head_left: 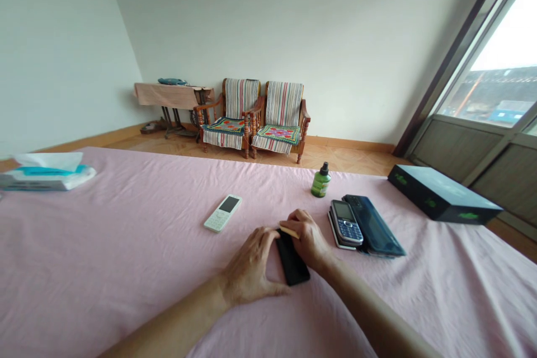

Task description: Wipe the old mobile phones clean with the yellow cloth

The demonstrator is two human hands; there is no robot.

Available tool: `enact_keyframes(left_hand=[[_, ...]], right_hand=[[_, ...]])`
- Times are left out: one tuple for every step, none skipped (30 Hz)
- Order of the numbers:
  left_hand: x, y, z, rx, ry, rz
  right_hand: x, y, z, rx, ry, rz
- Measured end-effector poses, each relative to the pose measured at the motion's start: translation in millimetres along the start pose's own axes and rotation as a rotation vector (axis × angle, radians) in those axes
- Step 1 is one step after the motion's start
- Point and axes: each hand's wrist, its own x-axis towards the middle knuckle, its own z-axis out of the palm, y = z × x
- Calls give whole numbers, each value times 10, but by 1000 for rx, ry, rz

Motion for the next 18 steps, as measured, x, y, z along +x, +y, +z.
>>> enact_keyframes(left_hand=[[-1,-5,7,-2,3,-3],[-2,-11,12,-3,4,-5],[-2,-16,17,-3,4,-7],[-3,-22,22,-3,4,-10],[-3,-26,26,-3,4,-13],[-3,-31,29,-2,3,-15],[-3,-36,33,-1,3,-16],[-4,-40,35,0,1,-16],[-5,-45,37,2,-1,-17],[-6,-49,37,3,-5,-17],[-8,-53,35,5,-9,-17],[-10,-55,30,7,-12,-18],[-12,-54,24,7,-15,-19],[-14,-50,16,8,-16,-20],[-17,-42,7,7,-15,-21],[-20,-28,0,8,-14,-23],[-23,-10,-6,6,-10,-24],[-27,13,-8,-1,-5,-26]], right_hand=[[-3,-7,6,4,-5,-8],[-25,-25,10,8,-10,-16],[-63,-53,10,12,-16,-23],[-117,-90,7,15,-21,-28],[-186,-134,2,18,-20,-30],[-266,-182,-5,21,-18,-29],[-357,-231,-13,23,-16,-28],[-453,-277,-22,30,-21,-29],[-552,-316,-32,51,-16,-9],[-648,-347,-42,69,-30,23],[-737,-368,-54,92,-29,57],[-813,-378,-67,125,-38,84],[-872,-378,-81,149,-43,111],[-911,-371,-97,181,-47,132],[-928,-360,-114,220,-40,163],[-922,-347,-133,265,-22,202],[-895,-336,-151,317,4,244],[-851,-328,-166,370,36,290]])
